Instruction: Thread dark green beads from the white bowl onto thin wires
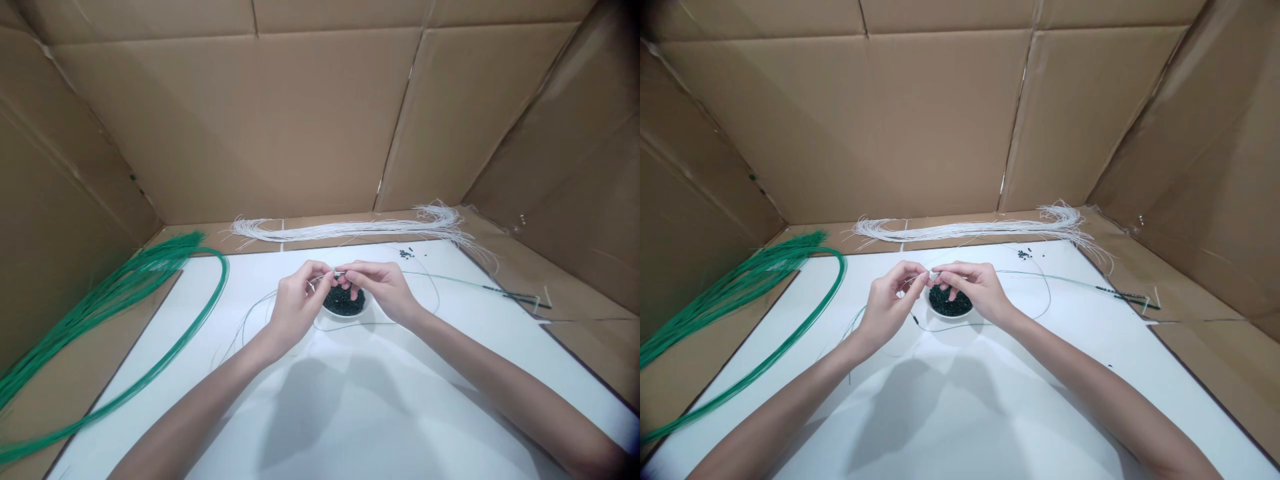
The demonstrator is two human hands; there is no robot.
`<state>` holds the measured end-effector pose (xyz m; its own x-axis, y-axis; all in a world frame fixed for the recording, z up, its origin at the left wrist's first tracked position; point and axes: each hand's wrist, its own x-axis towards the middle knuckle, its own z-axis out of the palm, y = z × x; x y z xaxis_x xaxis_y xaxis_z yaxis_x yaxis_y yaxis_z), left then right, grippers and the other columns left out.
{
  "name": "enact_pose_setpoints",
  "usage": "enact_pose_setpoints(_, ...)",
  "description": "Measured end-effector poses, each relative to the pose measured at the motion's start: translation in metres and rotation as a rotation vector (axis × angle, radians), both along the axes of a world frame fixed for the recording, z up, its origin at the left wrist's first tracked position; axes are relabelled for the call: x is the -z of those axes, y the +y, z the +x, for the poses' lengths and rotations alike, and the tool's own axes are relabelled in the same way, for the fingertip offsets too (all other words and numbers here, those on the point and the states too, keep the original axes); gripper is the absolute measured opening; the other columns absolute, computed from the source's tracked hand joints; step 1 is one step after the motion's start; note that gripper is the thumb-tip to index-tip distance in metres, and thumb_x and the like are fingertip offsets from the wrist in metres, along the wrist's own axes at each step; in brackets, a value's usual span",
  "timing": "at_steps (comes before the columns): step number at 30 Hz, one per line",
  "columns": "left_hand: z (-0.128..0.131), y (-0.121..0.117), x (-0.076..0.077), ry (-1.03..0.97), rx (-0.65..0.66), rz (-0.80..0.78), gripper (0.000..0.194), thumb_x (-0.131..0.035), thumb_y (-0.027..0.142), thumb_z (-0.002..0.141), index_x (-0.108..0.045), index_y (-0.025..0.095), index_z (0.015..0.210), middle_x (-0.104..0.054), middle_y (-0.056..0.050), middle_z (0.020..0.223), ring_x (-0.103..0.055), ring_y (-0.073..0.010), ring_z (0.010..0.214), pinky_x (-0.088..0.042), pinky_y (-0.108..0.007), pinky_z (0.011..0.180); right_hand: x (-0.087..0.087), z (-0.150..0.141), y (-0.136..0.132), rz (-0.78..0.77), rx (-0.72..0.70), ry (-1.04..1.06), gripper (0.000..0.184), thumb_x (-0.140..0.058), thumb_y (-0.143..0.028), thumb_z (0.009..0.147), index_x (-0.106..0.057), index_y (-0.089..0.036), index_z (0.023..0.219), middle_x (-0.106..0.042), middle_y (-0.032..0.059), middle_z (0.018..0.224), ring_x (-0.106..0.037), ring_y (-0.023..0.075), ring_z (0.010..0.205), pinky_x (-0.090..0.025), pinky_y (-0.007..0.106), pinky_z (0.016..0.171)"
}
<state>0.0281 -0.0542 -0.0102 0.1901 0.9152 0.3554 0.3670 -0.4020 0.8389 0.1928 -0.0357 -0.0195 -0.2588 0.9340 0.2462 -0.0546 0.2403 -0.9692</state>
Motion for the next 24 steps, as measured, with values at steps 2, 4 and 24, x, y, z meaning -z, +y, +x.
enact_pose_setpoints(2, 0.0, 0.0, 0.002, 0.057, -0.031, 0.062, 0.012, -0.045, 0.027, 0.083, -0.053, 0.018, 0.083, -0.063, -0.001, 0.078, -0.054, -0.0089, 0.063, -0.039, -0.019, 0.055, 0.0, 0.0, 0.0, 0.0, 0.008, 0.003, 0.021, -0.062, -0.032, 0.071, -0.071, -0.017, 0.083, -0.063, 0.0021, 0.069, -0.053, 0.0077, 0.051, -0.048, 0.022, 0.049)
enact_pose_setpoints(4, 0.0, 0.0, 0.004, 0.126, -0.057, 0.135, 0.012, -0.045, 0.027, 0.083, -0.053, 0.019, 0.083, -0.063, 0.0, 0.078, -0.05, -0.0076, 0.058, -0.039, -0.019, 0.055, 0.0, -0.001, 0.0, -0.005, 0.016, -0.002, 0.021, -0.063, -0.032, 0.071, -0.071, -0.017, 0.083, -0.063, 0.0019, 0.068, -0.053, 0.0075, 0.05, -0.048, 0.022, 0.049)
enact_pose_setpoints(24, -0.004, 0.006, 0.015, 0.363, -0.041, 0.535, 0.015, -0.041, 0.022, 0.086, -0.055, 0.019, 0.088, -0.064, -0.002, 0.077, -0.057, -0.0107, 0.068, -0.042, -0.021, 0.066, 0.001, 0.0, 0.0, -0.017, 0.029, -0.037, 0.023, -0.062, -0.036, 0.07, -0.07, -0.016, 0.079, -0.064, 0.0025, 0.068, -0.054, 0.0093, 0.053, -0.048, 0.023, 0.051)
